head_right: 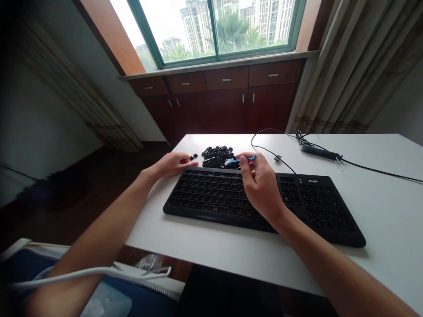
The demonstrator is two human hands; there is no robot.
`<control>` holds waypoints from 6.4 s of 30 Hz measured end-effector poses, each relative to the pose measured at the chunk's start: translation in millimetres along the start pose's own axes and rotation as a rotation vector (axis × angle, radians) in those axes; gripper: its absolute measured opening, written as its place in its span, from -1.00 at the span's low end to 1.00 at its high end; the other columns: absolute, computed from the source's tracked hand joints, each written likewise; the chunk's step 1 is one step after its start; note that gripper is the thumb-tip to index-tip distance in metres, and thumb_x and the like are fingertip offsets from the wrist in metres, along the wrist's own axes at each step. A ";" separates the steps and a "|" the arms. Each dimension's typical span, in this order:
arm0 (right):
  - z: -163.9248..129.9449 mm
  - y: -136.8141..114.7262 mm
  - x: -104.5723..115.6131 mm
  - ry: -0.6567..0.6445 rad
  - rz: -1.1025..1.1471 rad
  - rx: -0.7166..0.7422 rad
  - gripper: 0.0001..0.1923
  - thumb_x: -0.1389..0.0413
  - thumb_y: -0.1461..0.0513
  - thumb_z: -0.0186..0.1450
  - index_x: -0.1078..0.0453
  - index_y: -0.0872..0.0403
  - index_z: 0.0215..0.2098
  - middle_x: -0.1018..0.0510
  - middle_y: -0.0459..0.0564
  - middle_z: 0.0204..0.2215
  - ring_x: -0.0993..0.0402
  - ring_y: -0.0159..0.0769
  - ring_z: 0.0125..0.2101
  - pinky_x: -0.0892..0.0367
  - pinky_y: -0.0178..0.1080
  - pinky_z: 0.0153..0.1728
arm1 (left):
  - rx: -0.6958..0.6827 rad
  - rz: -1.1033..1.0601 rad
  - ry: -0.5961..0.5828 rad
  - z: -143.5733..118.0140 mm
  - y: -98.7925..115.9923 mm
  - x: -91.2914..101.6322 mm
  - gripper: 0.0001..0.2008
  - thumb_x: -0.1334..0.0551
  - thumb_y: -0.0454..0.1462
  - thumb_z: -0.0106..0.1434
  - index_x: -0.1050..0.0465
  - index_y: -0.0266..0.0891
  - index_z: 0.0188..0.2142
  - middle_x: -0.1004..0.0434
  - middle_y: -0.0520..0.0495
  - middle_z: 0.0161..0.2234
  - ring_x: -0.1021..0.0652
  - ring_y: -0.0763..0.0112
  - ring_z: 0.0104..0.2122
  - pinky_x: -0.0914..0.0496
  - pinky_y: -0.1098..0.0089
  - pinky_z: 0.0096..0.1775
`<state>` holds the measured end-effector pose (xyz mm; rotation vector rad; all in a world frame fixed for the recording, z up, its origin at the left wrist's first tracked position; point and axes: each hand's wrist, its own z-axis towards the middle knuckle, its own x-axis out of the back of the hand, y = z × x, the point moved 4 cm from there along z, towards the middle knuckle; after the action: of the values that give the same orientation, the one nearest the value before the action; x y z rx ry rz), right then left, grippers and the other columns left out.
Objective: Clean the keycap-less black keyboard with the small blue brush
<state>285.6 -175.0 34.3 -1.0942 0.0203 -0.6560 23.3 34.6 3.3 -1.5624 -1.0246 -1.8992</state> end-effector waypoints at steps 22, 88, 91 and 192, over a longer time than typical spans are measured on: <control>3.2 -1.1 6.1 -0.012 -0.015 0.002 -0.65 -0.10 0.00 0.40 -0.59 0.03 -0.10 -0.59 -0.02 -0.34 -0.37 -0.40 -0.48 -0.28 -0.25 -0.49 | -0.023 0.003 -0.004 0.2 -0.4 -0.3 -0.38 -0.16 0.28 0.21 -0.27 -0.23 -0.56 -0.33 0.02 -0.58 -0.26 0.47 -0.55 -0.03 0.38 -0.44; 1.0 -0.1 1.9 -0.028 0.159 -0.002 -0.76 -0.25 -0.03 0.28 -0.65 -0.09 -0.29 -0.41 -0.08 -0.51 -0.30 -0.34 -0.45 -0.25 -0.21 -0.40 | -0.027 0.008 -0.019 0.7 -1.2 -0.2 -0.41 -0.17 0.24 0.22 -0.35 -0.23 -0.54 -0.36 0.00 -0.57 -0.30 0.46 -0.55 -0.05 0.38 -0.45; 0.8 -0.7 2.7 -0.017 0.153 0.003 -0.76 -0.25 -0.03 0.27 -0.65 -0.09 -0.29 -0.38 -0.09 -0.53 -0.27 -0.35 -0.45 -0.24 -0.22 -0.41 | -0.027 0.008 -0.022 0.6 -0.5 0.5 -0.41 -0.17 0.24 0.22 -0.35 -0.22 -0.54 -0.36 0.00 -0.57 -0.29 0.46 -0.55 -0.05 0.38 -0.46; -3.7 -10.4 -3.9 -0.152 -0.074 0.253 -0.71 -0.10 0.09 0.42 -0.61 0.04 -0.27 -0.35 -0.10 -0.56 -0.23 -0.41 -0.52 -0.18 -0.25 -0.48 | -0.013 0.011 -0.028 -1.1 3.9 3.3 -0.41 -0.16 0.26 0.22 -0.34 -0.22 -0.54 -0.38 0.00 -0.57 -0.30 0.45 -0.55 -0.06 0.38 -0.46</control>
<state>276.2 -179.0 39.9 -0.9009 -0.2297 -0.6214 24.9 31.7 7.4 -1.6031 -1.0157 -1.8856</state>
